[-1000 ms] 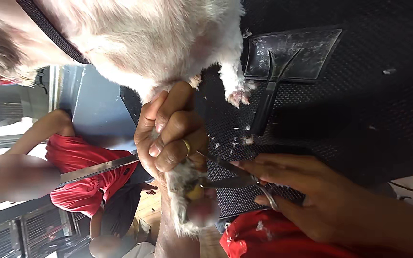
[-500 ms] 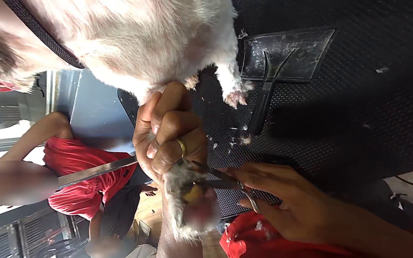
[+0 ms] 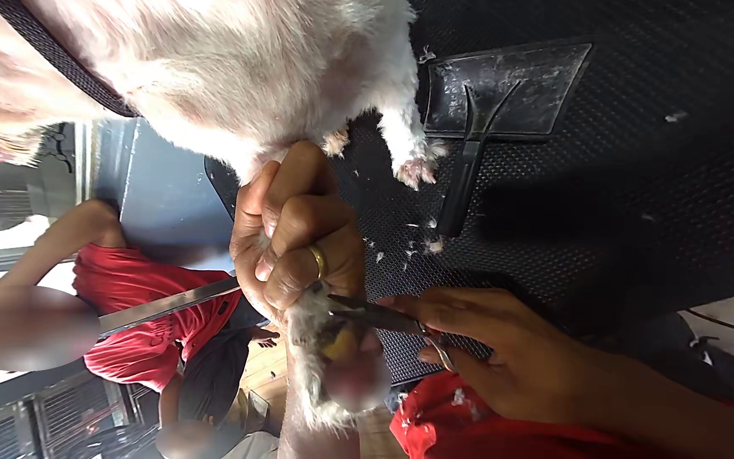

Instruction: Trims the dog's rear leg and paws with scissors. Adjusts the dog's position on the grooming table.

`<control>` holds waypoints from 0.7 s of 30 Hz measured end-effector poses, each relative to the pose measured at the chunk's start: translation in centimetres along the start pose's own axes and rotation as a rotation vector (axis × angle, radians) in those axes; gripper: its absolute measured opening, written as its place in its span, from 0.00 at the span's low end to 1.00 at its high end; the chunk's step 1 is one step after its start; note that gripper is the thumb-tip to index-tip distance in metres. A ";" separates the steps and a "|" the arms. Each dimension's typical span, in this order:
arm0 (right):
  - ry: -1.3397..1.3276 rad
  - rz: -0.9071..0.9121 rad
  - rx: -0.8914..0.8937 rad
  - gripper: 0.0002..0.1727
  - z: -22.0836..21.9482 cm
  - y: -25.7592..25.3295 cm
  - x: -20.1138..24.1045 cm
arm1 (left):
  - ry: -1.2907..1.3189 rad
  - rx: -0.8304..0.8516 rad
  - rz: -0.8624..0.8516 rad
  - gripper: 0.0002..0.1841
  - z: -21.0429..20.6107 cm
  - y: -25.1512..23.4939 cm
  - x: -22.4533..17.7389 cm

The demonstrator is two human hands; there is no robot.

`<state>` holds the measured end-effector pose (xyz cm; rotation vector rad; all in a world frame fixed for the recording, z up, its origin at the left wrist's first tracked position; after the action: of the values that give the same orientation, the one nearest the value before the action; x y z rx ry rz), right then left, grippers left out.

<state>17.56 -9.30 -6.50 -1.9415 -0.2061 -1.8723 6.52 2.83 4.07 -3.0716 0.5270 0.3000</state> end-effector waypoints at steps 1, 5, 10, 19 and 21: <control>-0.004 0.001 -0.003 0.28 0.0 0.0 0.0 | -0.027 0.019 0.048 0.19 0.1 -0.1 -0.1; -0.073 -0.016 -0.036 0.31 0.4 0.1 0.1 | -0.278 0.016 -0.013 0.21 0.2 1.9 0.1; -0.062 -0.057 -0.024 0.32 0.1 1.2 0.3 | -0.126 -0.026 0.032 0.19 0.7 1.8 0.3; -0.441 -0.398 -0.220 0.25 5.2 2.5 -0.5 | -0.229 0.148 -0.016 0.11 0.7 -1.1 0.4; -0.491 -0.413 -0.213 0.23 6.8 2.9 -0.3 | -0.140 0.195 0.031 0.11 0.9 -1.3 0.0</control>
<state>24.91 -9.09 -7.30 -2.6518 -0.6174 -1.6602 6.79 4.08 3.15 -2.8317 0.5612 0.4321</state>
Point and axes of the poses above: each hand's wrist, its own y-axis away from the middle knuckle, its own z-axis out of the back of the hand, x = y × z, the point moved 6 cm from there along -y, towards the middle knuckle, and after that the axes turned 6 degrees about -z, right-handed, at the moved point
